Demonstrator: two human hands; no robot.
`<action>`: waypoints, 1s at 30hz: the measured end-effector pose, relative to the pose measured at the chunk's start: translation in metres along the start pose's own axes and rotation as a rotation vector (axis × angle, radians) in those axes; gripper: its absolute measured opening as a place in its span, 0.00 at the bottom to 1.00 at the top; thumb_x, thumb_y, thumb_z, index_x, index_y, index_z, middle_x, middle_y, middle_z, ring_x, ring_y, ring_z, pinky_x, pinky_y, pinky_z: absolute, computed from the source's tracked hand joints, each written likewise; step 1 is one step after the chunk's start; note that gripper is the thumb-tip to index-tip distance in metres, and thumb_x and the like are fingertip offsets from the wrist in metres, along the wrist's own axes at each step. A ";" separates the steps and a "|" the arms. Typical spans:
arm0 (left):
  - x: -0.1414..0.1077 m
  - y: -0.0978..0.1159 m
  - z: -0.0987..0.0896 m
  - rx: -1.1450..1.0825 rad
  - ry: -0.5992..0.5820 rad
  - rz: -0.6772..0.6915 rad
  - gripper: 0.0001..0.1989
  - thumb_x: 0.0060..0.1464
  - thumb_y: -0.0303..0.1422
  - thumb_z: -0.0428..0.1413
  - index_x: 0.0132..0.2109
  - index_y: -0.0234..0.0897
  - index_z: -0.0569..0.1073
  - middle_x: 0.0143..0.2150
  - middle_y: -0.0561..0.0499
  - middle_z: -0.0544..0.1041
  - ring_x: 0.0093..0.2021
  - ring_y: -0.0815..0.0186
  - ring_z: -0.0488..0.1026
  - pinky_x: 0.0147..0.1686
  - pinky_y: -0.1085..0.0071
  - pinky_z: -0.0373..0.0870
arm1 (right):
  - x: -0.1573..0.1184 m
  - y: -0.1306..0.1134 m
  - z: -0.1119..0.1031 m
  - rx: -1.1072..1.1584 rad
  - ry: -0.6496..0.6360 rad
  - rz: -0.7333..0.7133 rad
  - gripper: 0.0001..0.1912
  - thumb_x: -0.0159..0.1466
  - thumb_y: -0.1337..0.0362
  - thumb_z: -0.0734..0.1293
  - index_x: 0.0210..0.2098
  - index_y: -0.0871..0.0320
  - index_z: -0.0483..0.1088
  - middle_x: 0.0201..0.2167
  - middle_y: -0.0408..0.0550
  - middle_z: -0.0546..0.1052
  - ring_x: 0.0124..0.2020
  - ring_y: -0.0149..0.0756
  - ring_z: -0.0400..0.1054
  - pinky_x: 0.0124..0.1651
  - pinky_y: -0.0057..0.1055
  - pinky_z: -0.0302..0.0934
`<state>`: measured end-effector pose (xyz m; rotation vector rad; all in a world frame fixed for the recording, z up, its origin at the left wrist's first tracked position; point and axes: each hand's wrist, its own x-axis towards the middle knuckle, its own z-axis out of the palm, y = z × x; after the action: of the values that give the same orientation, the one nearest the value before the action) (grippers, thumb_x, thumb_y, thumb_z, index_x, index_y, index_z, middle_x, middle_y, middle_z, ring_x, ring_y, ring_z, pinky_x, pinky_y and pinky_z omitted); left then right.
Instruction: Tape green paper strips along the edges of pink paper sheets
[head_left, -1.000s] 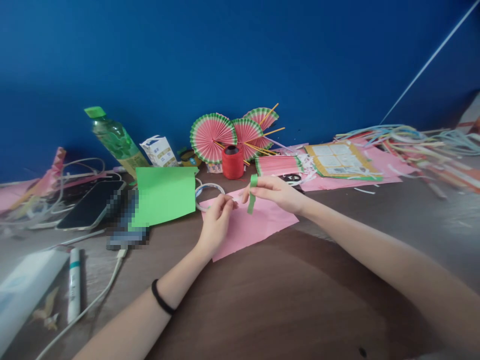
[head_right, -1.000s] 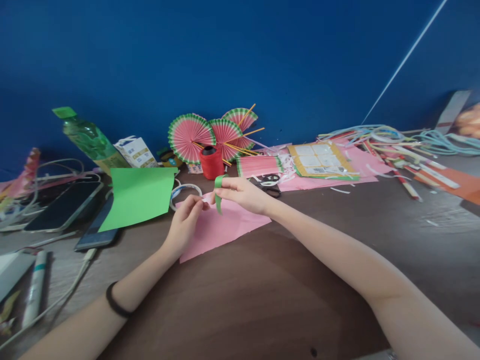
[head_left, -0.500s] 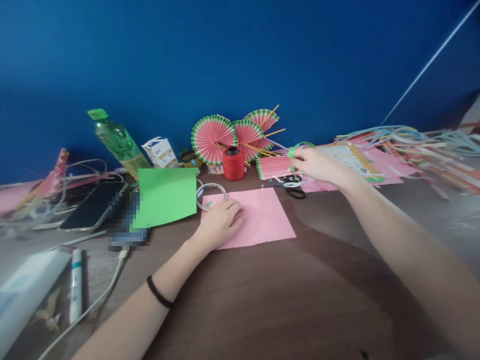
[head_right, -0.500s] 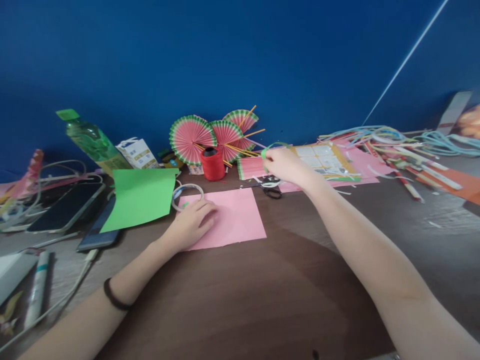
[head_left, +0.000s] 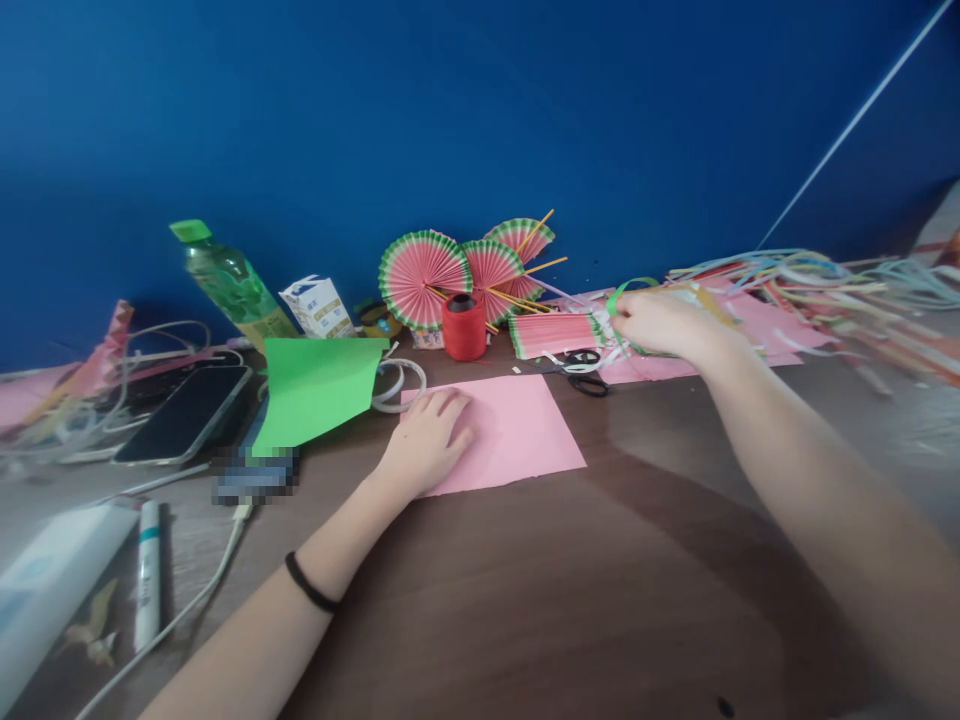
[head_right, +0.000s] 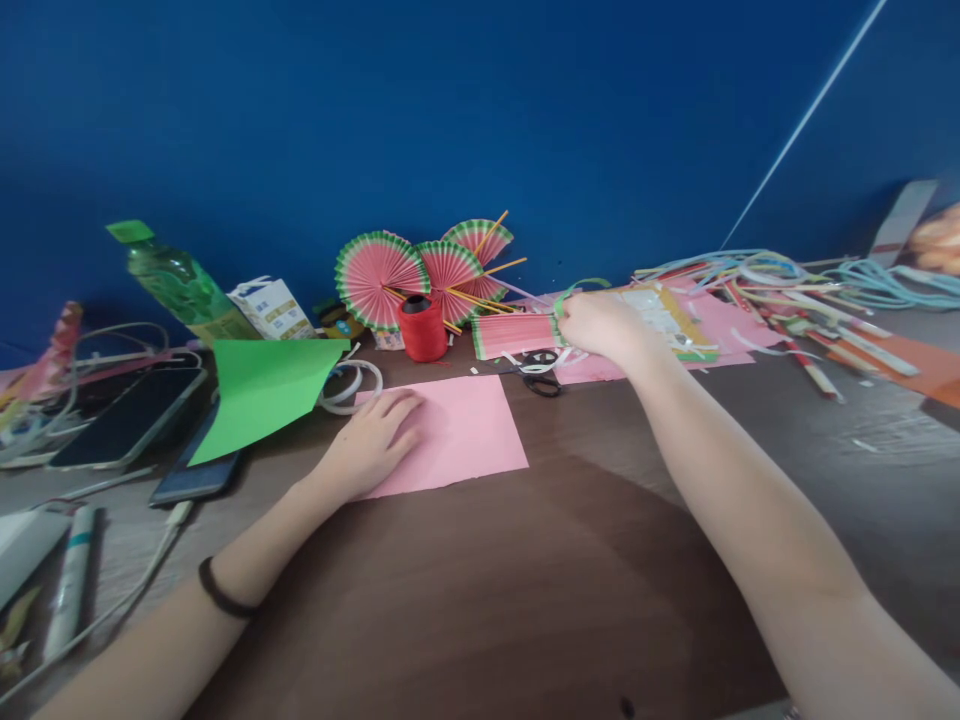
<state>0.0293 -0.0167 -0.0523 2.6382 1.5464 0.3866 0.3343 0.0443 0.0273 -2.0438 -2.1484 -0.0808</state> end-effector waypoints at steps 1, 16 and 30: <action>0.001 -0.001 0.000 0.000 0.001 -0.026 0.19 0.57 0.36 0.45 0.54 0.34 0.64 0.58 0.41 0.65 0.57 0.54 0.61 0.56 0.57 0.57 | -0.002 -0.003 -0.003 -0.041 -0.023 0.042 0.09 0.54 0.66 0.59 0.23 0.57 0.69 0.25 0.53 0.74 0.28 0.39 0.66 0.31 0.32 0.54; 0.003 -0.012 0.006 -0.127 0.026 -0.116 0.25 0.54 0.42 0.49 0.55 0.32 0.64 0.61 0.38 0.61 0.62 0.53 0.55 0.61 0.55 0.48 | -0.017 -0.031 -0.007 0.222 -0.032 -0.165 0.11 0.56 0.64 0.59 0.19 0.57 0.57 0.15 0.38 0.57 0.18 0.27 0.49 0.24 0.28 0.43; 0.012 -0.006 -0.022 -1.196 0.032 -0.322 0.17 0.55 0.42 0.46 0.37 0.36 0.74 0.38 0.45 0.78 0.40 0.62 0.74 0.45 0.63 0.67 | -0.049 -0.075 -0.013 0.585 0.049 -0.515 0.05 0.51 0.70 0.62 0.24 0.57 0.60 0.23 0.42 0.70 0.25 0.29 0.61 0.28 0.27 0.51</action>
<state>0.0241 -0.0054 -0.0297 1.4468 1.1235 0.9412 0.2625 -0.0099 0.0379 -1.1429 -2.2582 0.3799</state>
